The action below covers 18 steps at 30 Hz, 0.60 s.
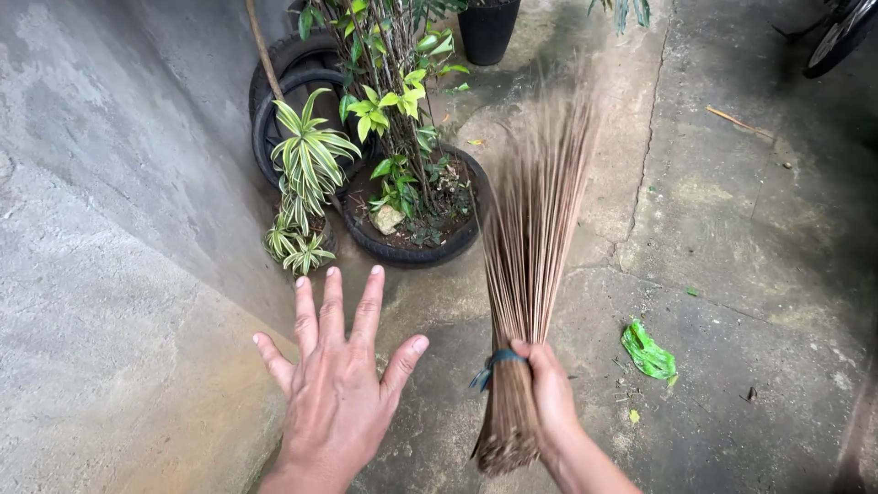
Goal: The person sweeps a concrete walkway and around potted plants using a broom made of sticks. They use the broom to push a green leaf and other debris along the ground.
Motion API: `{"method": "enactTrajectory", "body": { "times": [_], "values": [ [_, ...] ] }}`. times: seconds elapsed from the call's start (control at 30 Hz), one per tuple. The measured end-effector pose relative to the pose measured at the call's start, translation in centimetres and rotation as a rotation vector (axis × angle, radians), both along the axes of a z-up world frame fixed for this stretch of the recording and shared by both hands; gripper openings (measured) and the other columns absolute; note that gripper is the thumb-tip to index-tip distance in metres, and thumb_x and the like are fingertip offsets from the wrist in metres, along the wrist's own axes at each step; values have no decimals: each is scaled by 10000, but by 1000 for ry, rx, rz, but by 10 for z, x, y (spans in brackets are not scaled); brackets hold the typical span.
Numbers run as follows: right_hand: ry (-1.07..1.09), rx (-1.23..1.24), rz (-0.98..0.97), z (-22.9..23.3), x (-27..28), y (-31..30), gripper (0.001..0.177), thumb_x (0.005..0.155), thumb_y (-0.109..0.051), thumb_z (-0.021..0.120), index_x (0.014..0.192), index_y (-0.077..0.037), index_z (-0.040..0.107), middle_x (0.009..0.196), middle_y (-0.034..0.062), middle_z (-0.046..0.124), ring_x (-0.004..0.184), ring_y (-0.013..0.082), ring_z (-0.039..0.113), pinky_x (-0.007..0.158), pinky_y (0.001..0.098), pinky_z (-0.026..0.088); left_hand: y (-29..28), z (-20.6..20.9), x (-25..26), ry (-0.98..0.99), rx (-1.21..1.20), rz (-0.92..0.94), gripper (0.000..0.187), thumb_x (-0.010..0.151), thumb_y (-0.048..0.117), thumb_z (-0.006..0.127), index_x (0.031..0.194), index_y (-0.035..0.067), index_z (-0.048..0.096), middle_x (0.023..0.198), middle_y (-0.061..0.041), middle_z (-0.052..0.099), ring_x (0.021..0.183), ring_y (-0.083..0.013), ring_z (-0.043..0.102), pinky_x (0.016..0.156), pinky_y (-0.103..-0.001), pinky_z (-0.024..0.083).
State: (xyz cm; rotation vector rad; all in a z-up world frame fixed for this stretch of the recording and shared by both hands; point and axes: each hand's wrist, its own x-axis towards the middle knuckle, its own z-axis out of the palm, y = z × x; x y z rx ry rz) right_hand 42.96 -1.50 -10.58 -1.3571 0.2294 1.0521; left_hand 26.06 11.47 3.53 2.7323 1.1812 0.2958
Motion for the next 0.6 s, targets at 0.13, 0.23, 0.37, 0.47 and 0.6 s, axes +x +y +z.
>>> {"method": "enactTrajectory", "body": {
  "times": [0.13,0.23,0.37,0.47,0.6],
  "values": [
    [218,154,78,-53,55,5,432,940,-373,511,1185,-19,534,848,145,645,567,209,640,485,307,560,-3,1,4,-4,-6,1,859,856,666,496,1599,299,271,1646,-180,191,1527,-434,44,1019,-880,34],
    [210,92,109,-98,97,8,430,941,-329,568,1209,6,533,851,169,640,571,231,656,484,323,553,-1,-4,4,-1,8,-13,860,857,666,504,1598,295,275,1642,-188,192,1523,-435,49,1021,-882,32],
    [69,-60,56,-80,85,2,416,931,-274,612,1233,5,553,854,193,660,567,245,659,485,352,552,-3,-1,7,24,2,2,856,856,671,499,1596,303,276,1638,-188,192,1528,-428,47,1023,-877,41],
    [-42,-108,0,-66,58,-6,391,913,-247,587,1247,-48,549,846,182,675,560,251,644,499,382,555,-3,-5,8,3,10,-16,864,851,666,504,1596,289,281,1637,-195,195,1521,-436,57,1015,-883,41],
    [-132,-49,51,-57,21,-18,402,885,-271,577,1242,-88,540,852,156,660,604,242,648,534,395,586,-6,-6,16,1,-5,-25,863,860,666,495,1600,282,274,1640,-192,202,1529,-435,58,1018,-877,60]
  ]
}}
